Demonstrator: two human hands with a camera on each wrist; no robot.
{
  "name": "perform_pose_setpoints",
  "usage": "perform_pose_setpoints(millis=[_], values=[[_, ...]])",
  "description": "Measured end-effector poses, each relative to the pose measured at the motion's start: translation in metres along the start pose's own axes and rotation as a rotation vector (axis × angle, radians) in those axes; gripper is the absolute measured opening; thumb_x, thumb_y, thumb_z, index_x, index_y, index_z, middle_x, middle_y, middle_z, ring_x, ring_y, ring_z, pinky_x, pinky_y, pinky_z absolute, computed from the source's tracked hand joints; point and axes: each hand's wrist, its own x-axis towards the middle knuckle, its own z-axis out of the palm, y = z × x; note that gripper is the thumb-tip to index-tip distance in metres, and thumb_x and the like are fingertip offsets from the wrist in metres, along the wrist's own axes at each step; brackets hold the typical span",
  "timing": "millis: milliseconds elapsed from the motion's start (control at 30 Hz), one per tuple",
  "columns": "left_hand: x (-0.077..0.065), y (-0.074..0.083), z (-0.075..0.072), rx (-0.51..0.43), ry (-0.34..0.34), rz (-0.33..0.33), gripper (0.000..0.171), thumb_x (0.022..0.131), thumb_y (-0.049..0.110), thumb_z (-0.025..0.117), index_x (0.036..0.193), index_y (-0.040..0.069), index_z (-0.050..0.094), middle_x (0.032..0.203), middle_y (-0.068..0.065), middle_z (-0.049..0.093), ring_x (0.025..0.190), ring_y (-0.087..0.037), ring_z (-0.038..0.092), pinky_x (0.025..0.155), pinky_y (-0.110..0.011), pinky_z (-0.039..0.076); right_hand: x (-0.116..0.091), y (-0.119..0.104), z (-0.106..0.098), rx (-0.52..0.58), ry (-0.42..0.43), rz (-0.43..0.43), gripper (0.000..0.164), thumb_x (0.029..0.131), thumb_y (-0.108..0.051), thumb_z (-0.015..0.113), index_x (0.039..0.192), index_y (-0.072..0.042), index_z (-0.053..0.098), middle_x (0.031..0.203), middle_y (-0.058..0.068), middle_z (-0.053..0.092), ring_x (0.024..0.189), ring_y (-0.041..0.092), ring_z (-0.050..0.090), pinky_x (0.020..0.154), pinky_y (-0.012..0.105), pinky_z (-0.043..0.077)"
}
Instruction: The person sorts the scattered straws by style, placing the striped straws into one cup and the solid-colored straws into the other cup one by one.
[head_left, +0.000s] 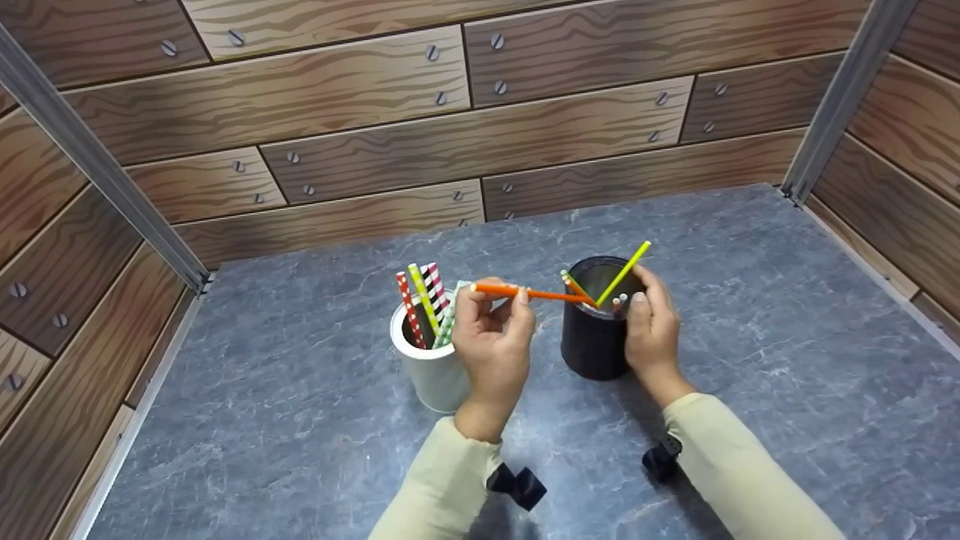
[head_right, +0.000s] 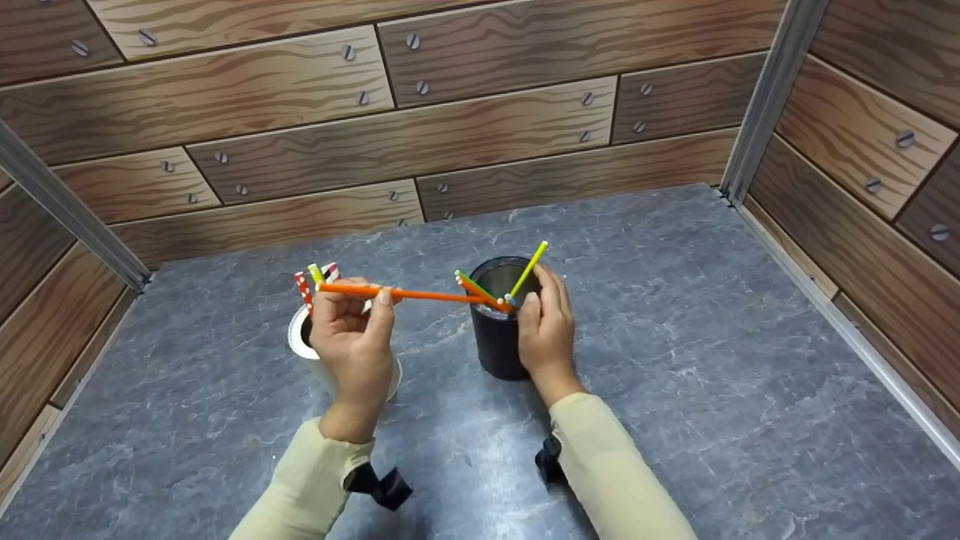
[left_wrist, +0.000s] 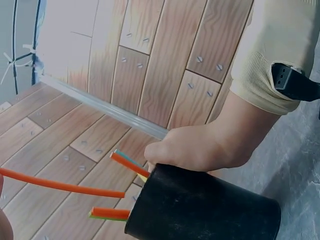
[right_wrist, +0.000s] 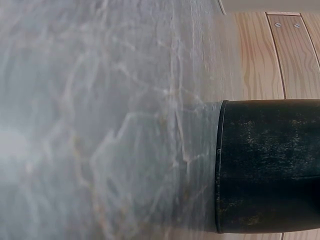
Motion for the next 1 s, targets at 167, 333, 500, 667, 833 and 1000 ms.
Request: perform_pose_setpoints(millis=[167, 333, 500, 667, 833, 1000], values=[[-0.004, -0.007, 0.001, 0.008, -0.052, 0.018, 0.016, 0.075, -0.017, 0.058, 0.087, -0.01, 0.05, 0.085, -0.022, 0.052, 0.081, -0.012, 0.06, 0.068, -0.034, 0.055, 0.0, -0.001, 0.0, -0.004, -0.007, 0.008, 0.038, 0.088, -0.004, 0.04, 0.121, 0.011, 0.053, 0.119, 0.028, 0.054, 0.11, 0.036, 0.049, 0.098, 0.019, 0.033], [-0.009, -0.017, 0.003, 0.061, -0.067, -0.008, 0.016, 0.075, -0.014, 0.059, 0.086, -0.006, 0.051, 0.086, -0.019, 0.054, 0.08, -0.016, 0.06, 0.066, -0.033, 0.055, -0.001, 0.001, 0.001, -0.016, -0.007, 0.005, 0.038, 0.088, -0.004, 0.039, 0.12, 0.011, 0.053, 0.119, 0.027, 0.054, 0.11, 0.035, 0.05, 0.097, 0.017, 0.033], [-0.013, -0.024, 0.006, 0.09, -0.082, -0.026, 0.016, 0.075, -0.013, 0.06, 0.086, -0.004, 0.052, 0.084, -0.017, 0.055, 0.079, -0.017, 0.06, 0.066, -0.032, 0.055, 0.0, 0.001, 0.002, -0.005, 0.011, -0.015, 0.037, 0.086, -0.001, 0.04, 0.118, 0.012, 0.054, 0.118, 0.029, 0.055, 0.112, 0.036, 0.05, 0.099, 0.017, 0.033], [-0.015, -0.029, 0.009, 0.129, -0.08, -0.068, 0.015, 0.076, -0.011, 0.061, 0.086, -0.004, 0.053, 0.083, -0.016, 0.057, 0.079, -0.016, 0.062, 0.067, -0.031, 0.055, 0.0, -0.001, 0.002, -0.004, 0.01, -0.01, 0.037, 0.086, 0.001, 0.04, 0.118, 0.012, 0.054, 0.117, 0.03, 0.055, 0.112, 0.034, 0.051, 0.098, 0.017, 0.033], [-0.017, -0.033, 0.009, 0.145, -0.071, -0.095, 0.016, 0.075, -0.012, 0.061, 0.086, -0.003, 0.053, 0.082, -0.016, 0.057, 0.079, -0.016, 0.063, 0.067, -0.03, 0.055, 0.0, -0.001, 0.002, -0.012, 0.005, -0.003, 0.038, 0.086, 0.0, 0.039, 0.119, 0.01, 0.055, 0.119, 0.027, 0.055, 0.111, 0.035, 0.051, 0.098, 0.016, 0.033], [-0.021, -0.036, 0.008, 0.132, -0.067, -0.11, 0.014, 0.077, -0.012, 0.059, 0.085, -0.005, 0.052, 0.082, -0.018, 0.056, 0.079, -0.014, 0.062, 0.067, -0.032, 0.055, 0.0, -0.002, 0.0, -0.001, 0.005, -0.012, 0.038, 0.086, -0.001, 0.041, 0.119, 0.011, 0.054, 0.119, 0.027, 0.056, 0.111, 0.035, 0.05, 0.098, 0.016, 0.032]])
